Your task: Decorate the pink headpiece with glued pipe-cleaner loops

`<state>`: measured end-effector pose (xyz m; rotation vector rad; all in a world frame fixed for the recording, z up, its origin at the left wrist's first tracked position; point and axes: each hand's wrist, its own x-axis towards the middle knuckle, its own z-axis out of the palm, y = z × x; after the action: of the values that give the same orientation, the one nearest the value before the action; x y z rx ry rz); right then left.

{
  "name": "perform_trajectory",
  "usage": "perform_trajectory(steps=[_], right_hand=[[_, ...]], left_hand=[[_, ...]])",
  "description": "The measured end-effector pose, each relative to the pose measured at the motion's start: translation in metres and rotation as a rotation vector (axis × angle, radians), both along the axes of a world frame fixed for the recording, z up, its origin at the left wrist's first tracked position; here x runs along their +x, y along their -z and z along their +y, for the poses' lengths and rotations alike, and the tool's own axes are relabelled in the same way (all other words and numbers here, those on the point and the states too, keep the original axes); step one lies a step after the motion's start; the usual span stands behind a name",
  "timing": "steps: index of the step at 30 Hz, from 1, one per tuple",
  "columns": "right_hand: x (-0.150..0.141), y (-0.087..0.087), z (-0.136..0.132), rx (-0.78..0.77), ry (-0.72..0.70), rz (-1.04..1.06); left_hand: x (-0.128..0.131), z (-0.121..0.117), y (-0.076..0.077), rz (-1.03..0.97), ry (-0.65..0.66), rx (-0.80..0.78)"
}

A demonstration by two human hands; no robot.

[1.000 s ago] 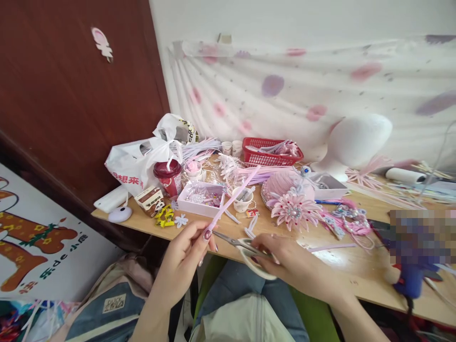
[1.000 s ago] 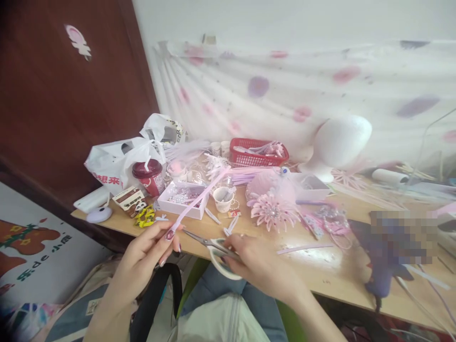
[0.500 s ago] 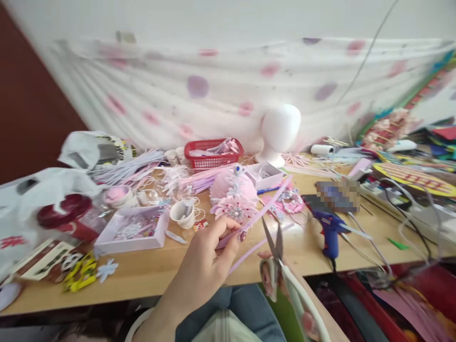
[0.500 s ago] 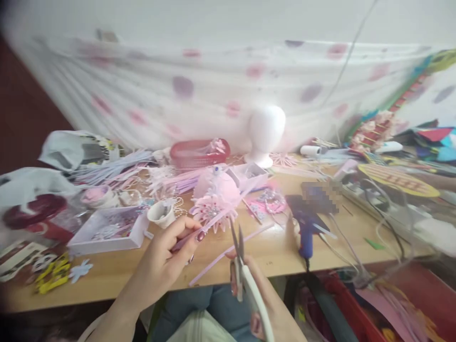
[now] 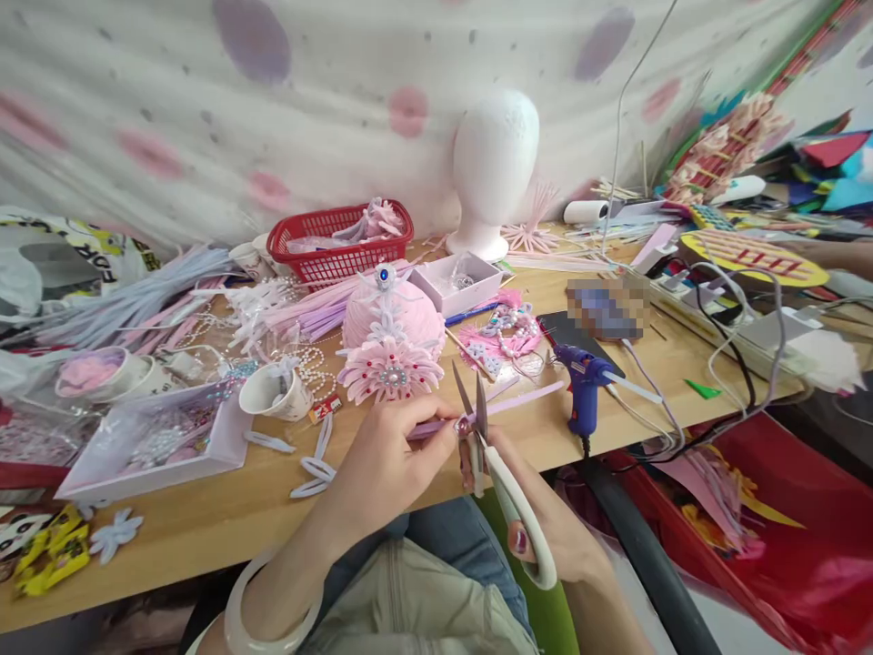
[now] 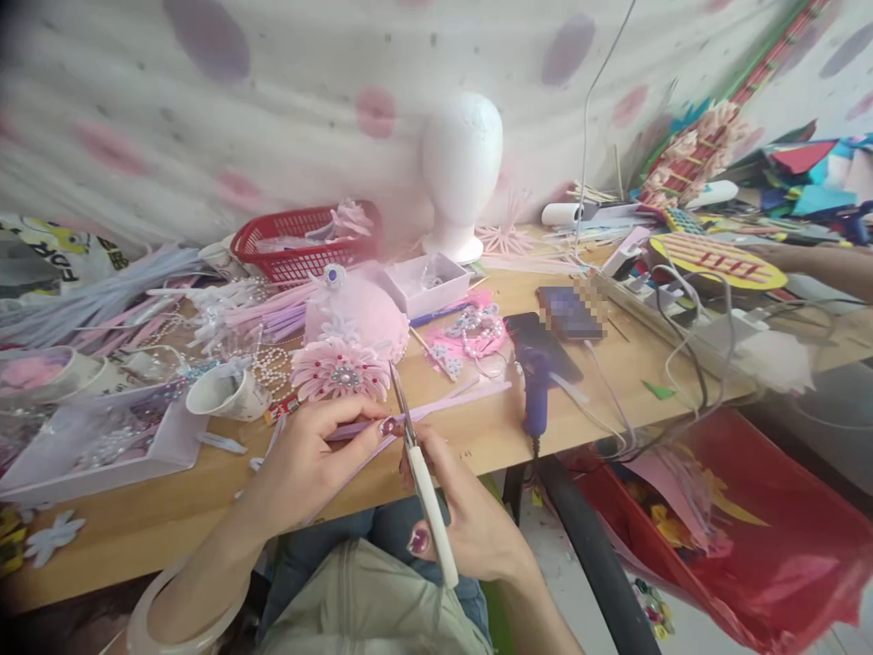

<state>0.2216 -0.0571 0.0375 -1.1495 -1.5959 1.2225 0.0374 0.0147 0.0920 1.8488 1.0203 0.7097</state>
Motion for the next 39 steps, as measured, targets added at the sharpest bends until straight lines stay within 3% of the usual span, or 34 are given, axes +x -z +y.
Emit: perform_trajectory(steps=[10,17,21,25,28,34,39], right_hand=[[-0.001,0.018,-0.003,-0.167,0.134,0.166],[-0.012,0.011,0.002,-0.203,0.164,0.266],[-0.013,0.016,0.005,-0.257,0.270,0.247],[0.000,0.021,0.011,-0.069,0.412,-0.033],[0.012,0.014,0.010,0.111,0.436,-0.318],[0.023,-0.008,0.001,0.233,0.299,-0.712],[0.003,-0.004,0.024,0.257,0.067,-0.823]], left_hand=[[0.006,0.012,0.000,-0.019,0.041,-0.043],[0.003,0.015,0.000,-0.006,0.026,0.017],[-0.001,0.018,0.005,-0.038,0.028,0.054],[-0.010,0.020,0.011,-0.126,-0.012,0.007],[-0.026,0.017,0.014,-0.160,-0.097,-0.015],[-0.077,-0.003,0.030,-0.335,-0.332,-0.155],[-0.093,-0.013,0.038,-0.469,-0.336,-0.278]])
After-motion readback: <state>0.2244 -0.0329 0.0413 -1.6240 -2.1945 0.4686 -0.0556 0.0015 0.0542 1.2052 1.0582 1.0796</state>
